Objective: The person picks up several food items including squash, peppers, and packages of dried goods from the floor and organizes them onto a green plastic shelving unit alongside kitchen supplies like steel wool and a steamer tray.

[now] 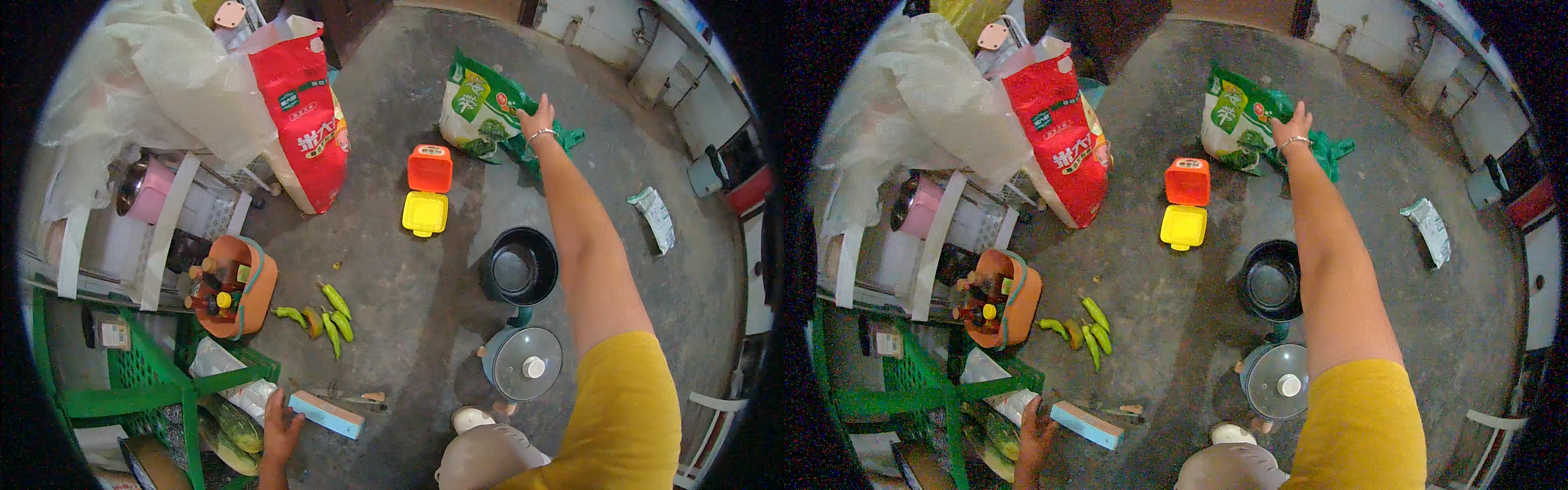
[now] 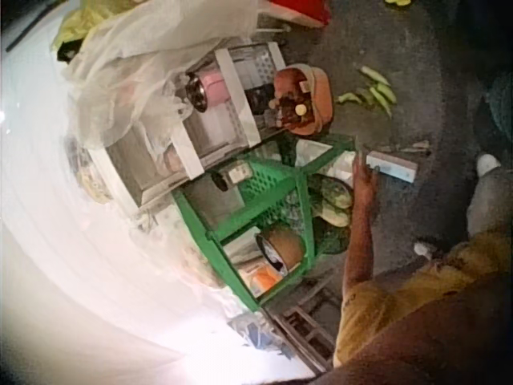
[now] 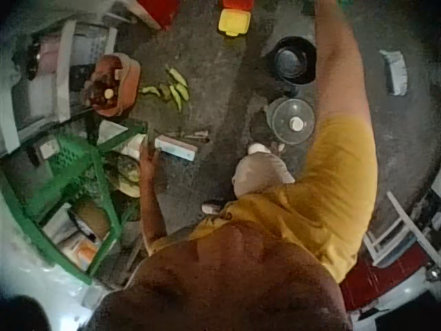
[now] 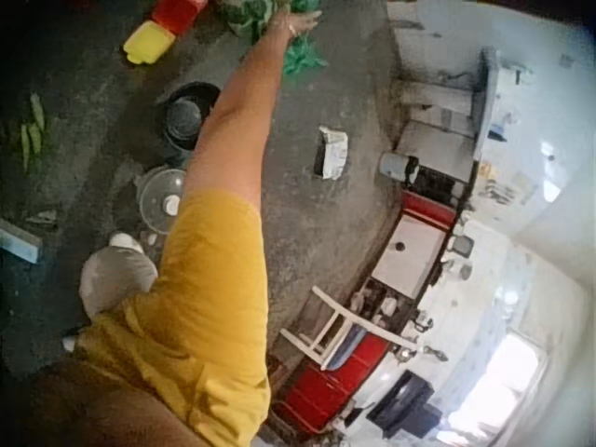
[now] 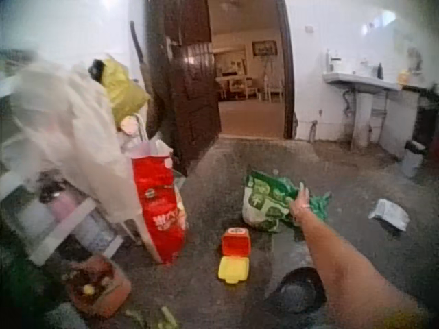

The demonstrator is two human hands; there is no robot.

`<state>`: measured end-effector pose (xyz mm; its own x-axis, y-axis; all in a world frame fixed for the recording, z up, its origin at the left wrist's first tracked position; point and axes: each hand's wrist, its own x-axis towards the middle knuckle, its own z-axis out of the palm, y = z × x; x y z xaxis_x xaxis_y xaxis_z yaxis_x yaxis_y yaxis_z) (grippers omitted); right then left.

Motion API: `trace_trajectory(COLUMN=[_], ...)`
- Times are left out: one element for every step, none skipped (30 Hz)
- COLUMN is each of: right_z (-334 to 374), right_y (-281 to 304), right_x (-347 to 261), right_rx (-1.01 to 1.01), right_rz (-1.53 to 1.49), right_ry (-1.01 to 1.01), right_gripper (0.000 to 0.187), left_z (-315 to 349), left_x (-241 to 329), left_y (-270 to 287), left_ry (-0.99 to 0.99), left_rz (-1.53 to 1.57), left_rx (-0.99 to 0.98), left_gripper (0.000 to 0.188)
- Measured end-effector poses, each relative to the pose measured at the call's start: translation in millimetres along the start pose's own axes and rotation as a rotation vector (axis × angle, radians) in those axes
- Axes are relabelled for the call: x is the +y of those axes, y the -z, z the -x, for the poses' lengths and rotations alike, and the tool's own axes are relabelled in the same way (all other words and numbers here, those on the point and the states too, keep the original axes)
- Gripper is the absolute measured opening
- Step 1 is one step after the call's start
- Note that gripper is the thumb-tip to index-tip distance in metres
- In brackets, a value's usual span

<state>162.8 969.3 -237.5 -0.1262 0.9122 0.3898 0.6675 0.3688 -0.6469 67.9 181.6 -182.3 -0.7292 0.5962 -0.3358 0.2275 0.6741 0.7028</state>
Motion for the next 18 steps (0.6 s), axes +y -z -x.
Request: trace_trajectory(right_z=[-7.5,-10.8,-11.4,-7.0,0.4,15.4,20.5,23.2,27.2,33.8,37.2,39.9,47.1,49.9,52.7,61.0,75.9,96.8], right_y=[-1.2,-0.7,2.3,3.7,8.5,10.8,13.2,17.8,20.9,26.9,32.7,39.5,54.6,68.5,81.2,92.2,101.7,119.8], right_x=[-2.0,-1.4,1.9,-3.7,-19.1,-34.5,-35.6,-37.2,-39.9,-49.0,-58.8,-69.1,-93.5,-109.5,-124.9,-142.9,-162.7,-188.6], right_rx=[-0.01,-0.019,-0.097,-0.184,-0.272,-0.283,-0.291,-0.302,-0.313,-0.195,-0.041,0.055,0.152,0.225,0.299,0.318,0.332,0.279], right_rz=[0.046,0.092,0.088,0.078,0.065,0.16,0.214,0.195,0.176,0.19,0.154,0.082,0.009,-0.048,-0.105,-0.158,-0.213,-0.302], right_ry=[0.01,0.018,-0.03,-0.076,-0.116,-0.082,-0.006,-0.041,-0.076,0.006,0.17,0.237,0.305,0.434,0.562,0.672,0.784,0.843], right_gripper=[0.078,0.077,0.076,0.074,0.072,0.06,0.043,0.037,0.031,0.026,0.022,0.019,0.017,0.016,0.015,0.015,0.015,0.014], left_z=[-2.8,-4.8,-6.2,-5.6,-4.3,-3.9,-9.4,-15.5,-22.7,-29.4,-35.3,-40.7,-44.3,-49.3,-54.0,-57.1,-59.4,-60.5], left_x=[2.0,4.3,7.0,8.9,8.3,6.1,8.4,11.1,14.4,21.9,35.4,51.9,67.9,83.2,98.9,112.5,120.8,127.9], left_y=[-1.6,-3.0,-4.6,-4.1,-3.9,-4.4,-7.1,-9.9,-13.3,-16.4,-20.5,-26.8,-32.9,-39.9,-45.7,-49.2,-50.8,-50.4], left_ry=[0.047,0.029,0.01,0.0,0.003,0.007,-0.005,-0.001,0.005,0.008,-0.016,-0.042,-0.067,-0.11,-0.154,-0.198,-0.24,-0.285], left_rz=[0.039,0.027,0.015,0.002,0.023,0.044,0.07,0.096,0.12,0.145,0.164,0.182,0.2,0.161,0.119,0.075,0.053,0.033], left_rx=[-0.016,-0.014,-0.013,-0.005,0.015,0.033,0.045,0.028,0.01,-0.008,-0.023,-0.04,-0.054,-0.051,-0.047,-0.035,-0.015,0.008], left_gripper=[0.066,0.065,0.064,0.062,0.062,0.061,0.061,0.061,0.061,0.061,0.061,0.061,0.061,0.061,0.062,0.062,0.062,0.063])
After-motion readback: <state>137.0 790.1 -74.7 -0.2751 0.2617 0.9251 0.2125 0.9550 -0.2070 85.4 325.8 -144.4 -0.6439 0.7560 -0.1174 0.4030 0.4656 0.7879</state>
